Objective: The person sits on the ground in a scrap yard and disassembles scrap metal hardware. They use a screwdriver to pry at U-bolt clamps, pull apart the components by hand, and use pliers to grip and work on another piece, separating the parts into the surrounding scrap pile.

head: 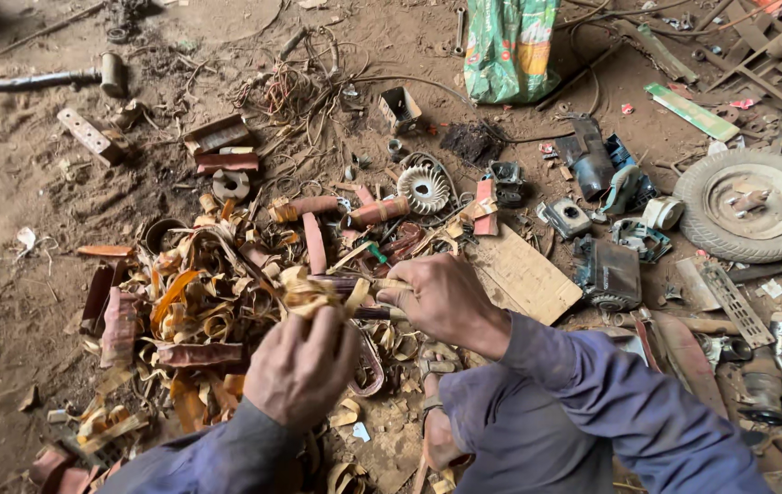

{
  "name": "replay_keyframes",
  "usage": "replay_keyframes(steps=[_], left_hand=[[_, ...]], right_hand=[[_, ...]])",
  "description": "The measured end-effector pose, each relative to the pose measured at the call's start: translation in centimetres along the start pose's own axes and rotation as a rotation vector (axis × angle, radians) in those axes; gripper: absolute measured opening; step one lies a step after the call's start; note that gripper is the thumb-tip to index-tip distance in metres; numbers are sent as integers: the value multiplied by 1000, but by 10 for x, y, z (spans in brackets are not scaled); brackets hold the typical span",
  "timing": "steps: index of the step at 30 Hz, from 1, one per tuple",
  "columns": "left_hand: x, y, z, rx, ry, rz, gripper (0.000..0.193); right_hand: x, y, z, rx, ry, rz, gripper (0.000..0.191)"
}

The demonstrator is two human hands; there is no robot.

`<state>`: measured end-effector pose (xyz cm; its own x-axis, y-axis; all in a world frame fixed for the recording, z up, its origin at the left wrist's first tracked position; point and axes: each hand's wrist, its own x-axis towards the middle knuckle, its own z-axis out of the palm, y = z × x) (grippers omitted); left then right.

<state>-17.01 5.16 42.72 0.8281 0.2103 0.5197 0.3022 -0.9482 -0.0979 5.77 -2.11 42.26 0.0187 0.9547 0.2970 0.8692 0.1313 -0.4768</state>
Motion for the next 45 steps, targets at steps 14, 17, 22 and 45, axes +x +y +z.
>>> replay_keyframes(steps=[14, 17, 22, 45], left_hand=[[3, -58, 85, -1304, -480, -421, 11], [-8, -63, 111, -1609, -674, -479, 13], [-27, -69, 148, -1492, -574, -435, 31], [23, 7, 28, -631, -93, -601, 92]], right_hand=[[1, -14, -7, 238, -99, -465, 39], [5, -14, -10, 341, -183, -314, 31], [5, -8, -8, 335, -220, -142, 17], [19, 17, 17, 836, 96, 464, 12]])
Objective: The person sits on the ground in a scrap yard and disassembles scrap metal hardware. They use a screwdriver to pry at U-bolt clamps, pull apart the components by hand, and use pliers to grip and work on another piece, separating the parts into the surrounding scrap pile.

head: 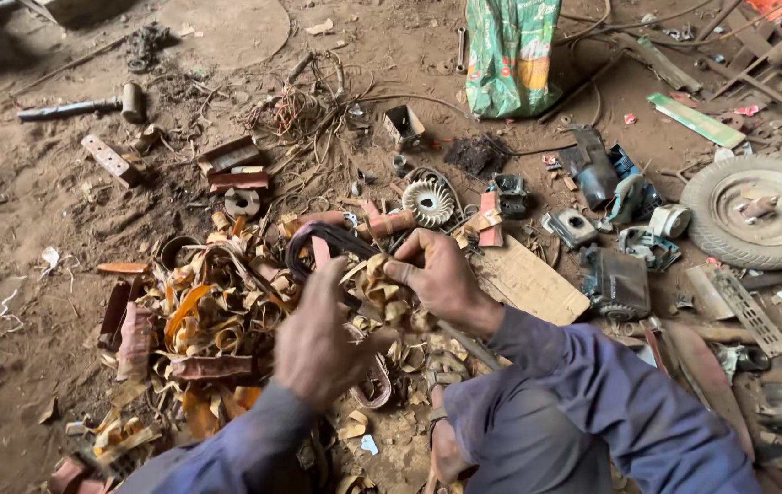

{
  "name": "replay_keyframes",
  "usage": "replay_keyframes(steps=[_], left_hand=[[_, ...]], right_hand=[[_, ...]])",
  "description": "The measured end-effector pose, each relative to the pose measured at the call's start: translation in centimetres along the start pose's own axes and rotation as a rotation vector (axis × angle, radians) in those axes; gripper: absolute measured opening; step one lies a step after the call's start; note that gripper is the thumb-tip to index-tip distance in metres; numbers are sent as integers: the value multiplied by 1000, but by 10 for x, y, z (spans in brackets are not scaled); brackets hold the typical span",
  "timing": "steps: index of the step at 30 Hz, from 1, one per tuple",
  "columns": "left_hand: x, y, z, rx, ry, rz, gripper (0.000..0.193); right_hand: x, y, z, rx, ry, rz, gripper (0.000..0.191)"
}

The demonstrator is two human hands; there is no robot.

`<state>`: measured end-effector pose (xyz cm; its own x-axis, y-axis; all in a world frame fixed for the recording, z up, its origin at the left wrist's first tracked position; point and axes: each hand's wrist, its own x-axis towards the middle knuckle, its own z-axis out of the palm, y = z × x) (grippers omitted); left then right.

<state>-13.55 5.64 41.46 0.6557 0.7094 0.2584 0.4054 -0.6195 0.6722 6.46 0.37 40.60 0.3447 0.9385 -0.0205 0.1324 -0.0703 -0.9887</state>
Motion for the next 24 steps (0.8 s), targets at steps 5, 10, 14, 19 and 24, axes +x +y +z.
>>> replay_keyframes(steps=[5, 10, 14, 19, 24], left_hand=[[6, -5, 35, -114, 102, -24, 71], [5, -11, 17, -162, 245, 150, 33], [-4, -6, -8, -62, 228, 346, 31], [28, -28, -13, -37, 244, 165, 7], [58, -60, -13, -106, 57, -51, 20]], right_hand=[[-2, -9, 13, -131, 13, 6, 17], [-2, -15, 2, -260, -24, -207, 26], [-1, -2, -3, -546, 42, -289, 19], [-6, 20, 0, -835, -324, -374, 14], [-28, 10, 10, -803, -621, -664, 15]])
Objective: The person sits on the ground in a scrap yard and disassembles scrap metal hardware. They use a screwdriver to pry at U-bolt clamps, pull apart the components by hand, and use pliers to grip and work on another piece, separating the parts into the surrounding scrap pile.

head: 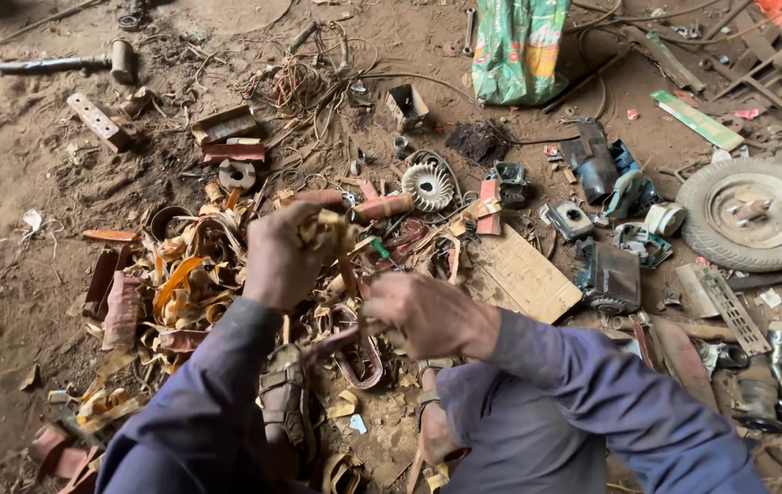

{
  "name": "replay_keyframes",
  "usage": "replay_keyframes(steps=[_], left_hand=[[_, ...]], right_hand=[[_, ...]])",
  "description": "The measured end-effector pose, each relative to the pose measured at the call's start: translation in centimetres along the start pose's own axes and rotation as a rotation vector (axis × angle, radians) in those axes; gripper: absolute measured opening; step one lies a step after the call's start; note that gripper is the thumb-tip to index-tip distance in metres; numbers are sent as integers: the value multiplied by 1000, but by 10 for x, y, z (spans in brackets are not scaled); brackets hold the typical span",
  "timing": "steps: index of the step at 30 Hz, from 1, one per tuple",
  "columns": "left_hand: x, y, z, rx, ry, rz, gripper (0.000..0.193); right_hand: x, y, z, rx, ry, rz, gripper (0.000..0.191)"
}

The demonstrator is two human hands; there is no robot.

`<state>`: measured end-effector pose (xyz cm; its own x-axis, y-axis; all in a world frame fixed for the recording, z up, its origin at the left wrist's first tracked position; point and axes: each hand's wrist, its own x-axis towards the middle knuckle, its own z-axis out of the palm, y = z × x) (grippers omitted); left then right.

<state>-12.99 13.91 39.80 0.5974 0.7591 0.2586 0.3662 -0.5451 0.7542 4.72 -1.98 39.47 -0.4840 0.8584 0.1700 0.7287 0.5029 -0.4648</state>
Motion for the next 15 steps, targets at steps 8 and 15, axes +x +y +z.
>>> replay_keyframes(steps=[8, 15], left_hand=[[-23, -26, 17, -341, -958, -238, 39], [-19, -68, 39, -393, -816, -106, 78]], right_hand=[[12, -23, -32, 0, 266, -222, 16], [13, -23, -24, 53, 197, -42, 25]])
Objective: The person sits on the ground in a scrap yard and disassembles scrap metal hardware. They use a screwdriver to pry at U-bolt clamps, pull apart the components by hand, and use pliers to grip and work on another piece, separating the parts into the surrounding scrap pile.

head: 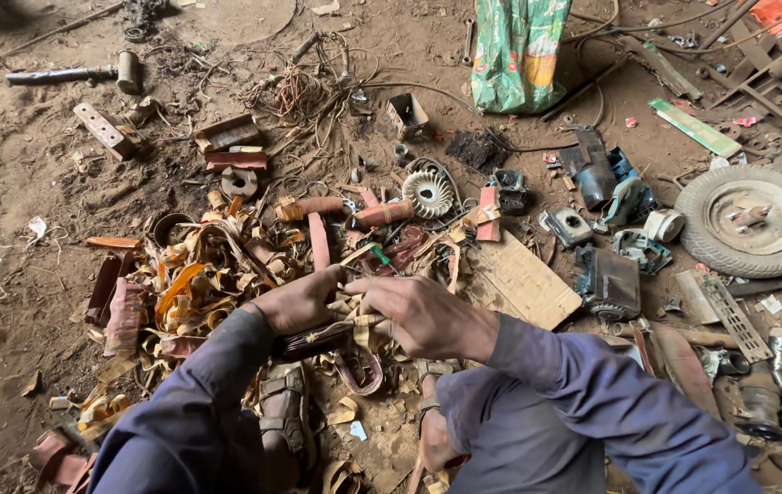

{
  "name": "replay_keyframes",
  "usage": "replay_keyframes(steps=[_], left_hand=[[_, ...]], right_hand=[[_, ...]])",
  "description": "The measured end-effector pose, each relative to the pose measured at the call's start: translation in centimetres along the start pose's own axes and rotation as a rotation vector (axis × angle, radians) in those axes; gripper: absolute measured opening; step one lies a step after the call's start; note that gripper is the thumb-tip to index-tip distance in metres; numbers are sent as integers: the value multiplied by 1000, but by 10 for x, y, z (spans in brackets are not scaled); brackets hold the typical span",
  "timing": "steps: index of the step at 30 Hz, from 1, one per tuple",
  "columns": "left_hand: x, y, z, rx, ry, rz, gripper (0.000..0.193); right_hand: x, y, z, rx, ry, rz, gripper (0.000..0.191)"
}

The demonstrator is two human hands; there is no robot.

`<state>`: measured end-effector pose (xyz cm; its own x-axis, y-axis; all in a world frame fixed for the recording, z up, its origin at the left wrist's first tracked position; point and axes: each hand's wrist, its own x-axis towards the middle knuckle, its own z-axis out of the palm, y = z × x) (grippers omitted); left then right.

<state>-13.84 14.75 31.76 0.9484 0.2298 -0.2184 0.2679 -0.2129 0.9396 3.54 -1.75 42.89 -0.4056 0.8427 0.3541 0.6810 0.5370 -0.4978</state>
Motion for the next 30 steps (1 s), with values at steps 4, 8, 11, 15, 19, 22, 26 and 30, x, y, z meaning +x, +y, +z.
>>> replay_keyframes(steps=[4, 8, 11, 15, 19, 22, 26, 30], left_hand=[[1, 9, 1, 64, -110, -86, 59], [-5, 27, -6, 115, -2, -192, 49], [-15, 40, -21, 255, 368, 24, 37], [-37, 61, -15, 547, 1016, -61, 14], [-42, 87, 42, 104, 869, 17, 32], [-25, 97, 73, -130, 669, 102, 82], [-5, 96, 75, -460, 728, -1, 54], [-11, 88, 71, -1, 822, 26, 32]], right_hand=[[-6, 6, 4, 88, -97, 225, 27], [-9, 13, 8, 150, -145, 358, 12], [-12, 20, 9, 178, -38, 286, 12], [-11, 32, 0, 164, -3, 627, 9], [-7, 36, -6, 275, 257, 603, 5], [-1, 30, -2, 321, 269, 773, 7], [5, 24, 0, 397, 315, 658, 14], [3, 24, -3, 54, 354, 475, 18]])
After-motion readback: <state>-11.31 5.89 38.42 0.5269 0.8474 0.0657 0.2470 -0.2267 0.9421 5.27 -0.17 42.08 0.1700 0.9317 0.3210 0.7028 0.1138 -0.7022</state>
